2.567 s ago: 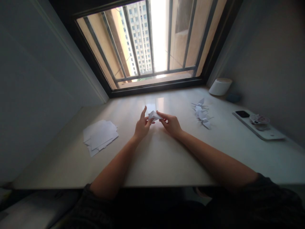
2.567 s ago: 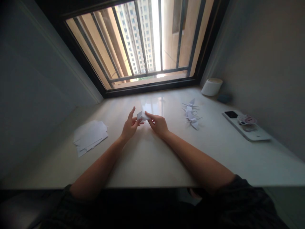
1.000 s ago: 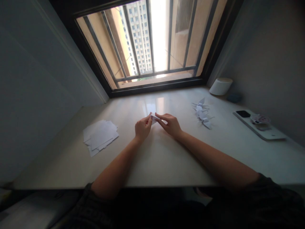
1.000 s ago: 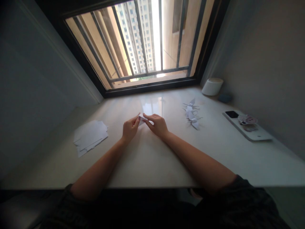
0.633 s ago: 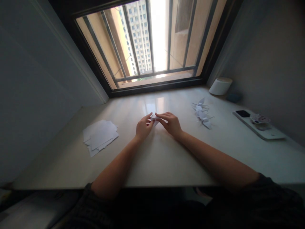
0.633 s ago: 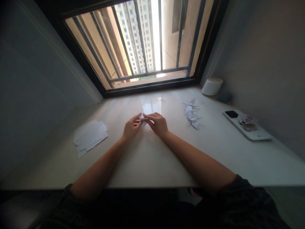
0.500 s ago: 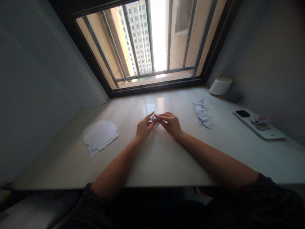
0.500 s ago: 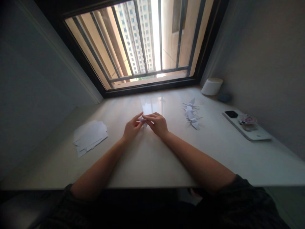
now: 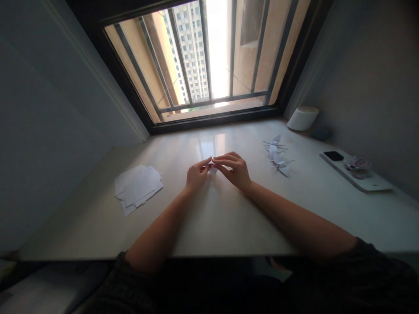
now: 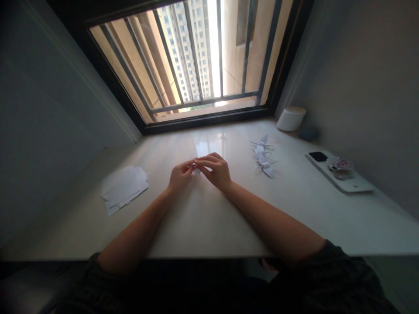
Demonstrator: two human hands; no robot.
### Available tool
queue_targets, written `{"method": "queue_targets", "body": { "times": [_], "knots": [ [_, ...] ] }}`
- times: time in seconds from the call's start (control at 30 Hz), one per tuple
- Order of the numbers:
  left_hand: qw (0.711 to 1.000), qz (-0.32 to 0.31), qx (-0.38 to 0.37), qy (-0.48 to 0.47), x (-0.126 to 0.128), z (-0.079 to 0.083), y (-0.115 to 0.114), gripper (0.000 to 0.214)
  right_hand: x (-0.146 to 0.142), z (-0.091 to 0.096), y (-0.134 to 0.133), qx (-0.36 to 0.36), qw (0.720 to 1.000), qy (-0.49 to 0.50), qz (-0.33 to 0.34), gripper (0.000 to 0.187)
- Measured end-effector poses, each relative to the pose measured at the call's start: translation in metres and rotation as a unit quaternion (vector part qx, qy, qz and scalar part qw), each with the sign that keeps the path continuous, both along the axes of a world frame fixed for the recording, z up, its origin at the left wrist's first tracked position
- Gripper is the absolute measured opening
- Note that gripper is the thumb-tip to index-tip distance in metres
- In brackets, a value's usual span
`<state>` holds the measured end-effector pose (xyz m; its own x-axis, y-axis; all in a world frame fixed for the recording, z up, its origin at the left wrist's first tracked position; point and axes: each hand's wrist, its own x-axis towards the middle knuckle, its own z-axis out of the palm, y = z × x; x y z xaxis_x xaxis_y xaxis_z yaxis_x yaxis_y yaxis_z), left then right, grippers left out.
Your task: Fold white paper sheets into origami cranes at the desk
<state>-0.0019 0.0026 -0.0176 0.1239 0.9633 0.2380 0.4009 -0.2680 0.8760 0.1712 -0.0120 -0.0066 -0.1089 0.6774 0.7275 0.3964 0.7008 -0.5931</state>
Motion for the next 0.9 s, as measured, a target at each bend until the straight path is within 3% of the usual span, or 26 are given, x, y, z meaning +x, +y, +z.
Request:
{"method": "queue_targets", "body": {
  "times": [0.13,0.3,0.4,0.7,0.9],
  "knots": [
    [0.99,-0.031,-0.04,-0.128,0.0,-0.001,0.005,0.044,0.001,-0.002,0.005,-0.052,0.996,0.061,-0.033,0.031],
    [0.98,-0.036,-0.056,-0.185,0.001,0.002,0.005,0.045,0.0,-0.016,0.018,-0.182,0.975,0.127,0.024,0.034],
    [0.978,-0.028,-0.059,-0.196,0.002,0.004,0.003,0.045,-0.002,-0.022,0.022,-0.223,0.961,0.147,0.076,0.034],
    [0.976,-0.027,-0.046,-0.211,0.002,0.0,0.003,0.045,-0.003,-0.018,0.02,-0.263,0.941,0.171,0.124,0.037],
    [0.988,-0.006,-0.021,-0.153,0.0,-0.004,0.005,0.042,-0.004,-0.018,0.018,-0.246,0.953,0.15,0.094,0.037]
  ]
}}
